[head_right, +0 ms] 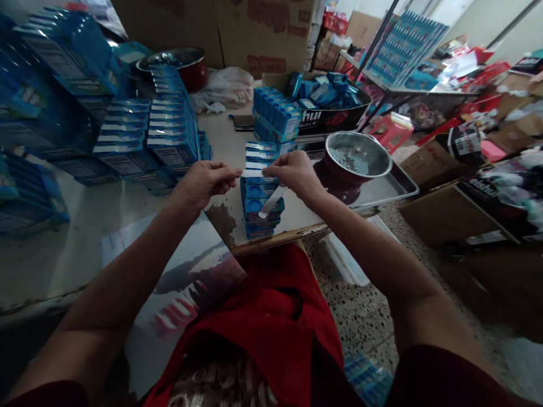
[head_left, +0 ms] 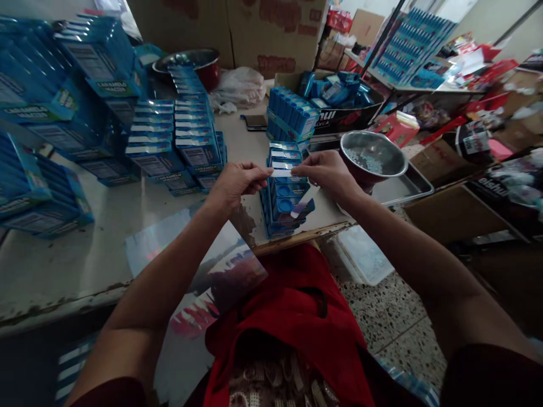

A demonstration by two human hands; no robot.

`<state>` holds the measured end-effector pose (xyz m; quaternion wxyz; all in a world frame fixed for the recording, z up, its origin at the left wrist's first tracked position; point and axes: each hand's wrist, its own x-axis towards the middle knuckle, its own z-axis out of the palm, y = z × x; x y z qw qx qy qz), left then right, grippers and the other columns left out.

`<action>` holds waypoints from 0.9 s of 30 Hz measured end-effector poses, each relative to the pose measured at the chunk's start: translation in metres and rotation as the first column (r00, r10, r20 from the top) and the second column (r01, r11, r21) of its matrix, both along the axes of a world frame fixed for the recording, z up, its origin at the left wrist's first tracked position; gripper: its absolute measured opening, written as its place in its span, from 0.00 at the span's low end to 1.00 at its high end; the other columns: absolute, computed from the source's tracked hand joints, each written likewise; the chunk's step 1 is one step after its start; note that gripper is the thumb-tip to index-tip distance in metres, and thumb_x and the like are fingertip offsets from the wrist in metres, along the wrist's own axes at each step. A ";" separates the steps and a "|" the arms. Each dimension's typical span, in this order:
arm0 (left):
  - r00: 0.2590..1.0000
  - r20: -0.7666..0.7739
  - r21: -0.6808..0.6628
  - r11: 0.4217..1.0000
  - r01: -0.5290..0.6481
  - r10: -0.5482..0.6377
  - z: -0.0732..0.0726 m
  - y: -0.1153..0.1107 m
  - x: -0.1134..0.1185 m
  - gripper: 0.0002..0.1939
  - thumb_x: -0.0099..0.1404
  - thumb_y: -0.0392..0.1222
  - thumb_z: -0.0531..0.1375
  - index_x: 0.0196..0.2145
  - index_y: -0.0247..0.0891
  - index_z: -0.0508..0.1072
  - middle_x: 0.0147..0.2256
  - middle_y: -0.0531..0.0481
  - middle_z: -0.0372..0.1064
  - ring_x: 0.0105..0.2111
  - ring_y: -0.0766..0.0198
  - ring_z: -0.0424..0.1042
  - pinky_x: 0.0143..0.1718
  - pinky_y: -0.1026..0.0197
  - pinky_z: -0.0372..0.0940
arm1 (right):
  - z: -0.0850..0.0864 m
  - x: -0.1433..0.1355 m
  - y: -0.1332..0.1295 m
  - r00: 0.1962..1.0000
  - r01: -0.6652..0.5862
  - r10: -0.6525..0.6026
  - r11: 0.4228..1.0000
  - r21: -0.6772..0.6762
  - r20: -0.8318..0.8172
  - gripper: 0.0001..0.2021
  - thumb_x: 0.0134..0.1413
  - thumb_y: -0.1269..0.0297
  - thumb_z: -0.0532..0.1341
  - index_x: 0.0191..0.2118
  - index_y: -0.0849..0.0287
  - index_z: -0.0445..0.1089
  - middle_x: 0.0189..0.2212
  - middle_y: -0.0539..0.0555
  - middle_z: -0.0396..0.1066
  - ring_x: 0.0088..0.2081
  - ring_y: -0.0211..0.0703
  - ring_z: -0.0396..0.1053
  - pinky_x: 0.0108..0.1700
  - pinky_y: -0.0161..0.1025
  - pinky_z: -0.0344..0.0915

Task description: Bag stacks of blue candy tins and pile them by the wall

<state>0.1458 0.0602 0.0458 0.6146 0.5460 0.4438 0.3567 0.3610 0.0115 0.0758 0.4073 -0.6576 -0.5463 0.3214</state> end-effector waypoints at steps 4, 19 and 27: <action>1.000 -0.003 -0.013 1.000 0.009 -0.009 -0.006 0.004 -0.002 0.21 0.45 0.52 0.78 0.23 0.37 0.74 0.23 0.51 0.72 0.20 0.72 0.61 0.22 0.65 0.55 | -0.002 0.000 0.011 0.996 0.005 0.001 0.998 -0.060 0.093 0.13 0.45 0.63 0.78 0.23 0.61 0.75 0.16 0.47 0.65 0.19 0.31 0.57 0.21 0.34 0.55; 0.989 0.133 -0.250 0.963 0.101 -0.070 -0.054 0.012 0.011 0.29 0.43 0.58 0.81 0.26 0.38 0.72 0.22 0.55 0.66 0.19 0.74 0.60 0.20 0.68 0.52 | -0.017 0.014 0.021 0.980 -0.025 0.035 0.998 -0.051 0.195 0.18 0.43 0.64 0.78 0.21 0.57 0.68 0.15 0.45 0.62 0.21 0.33 0.56 0.23 0.34 0.53; 0.983 -0.108 0.154 0.979 -0.132 0.150 -0.062 -0.015 0.004 0.26 0.58 0.66 0.72 0.31 0.43 0.68 0.24 0.54 0.68 0.24 0.65 0.66 0.27 0.62 0.59 | -0.002 0.007 -0.010 1.000 0.020 -0.020 1.000 0.001 0.013 0.17 0.51 0.63 0.76 0.24 0.57 0.67 0.20 0.46 0.63 0.23 0.33 0.57 0.27 0.35 0.53</action>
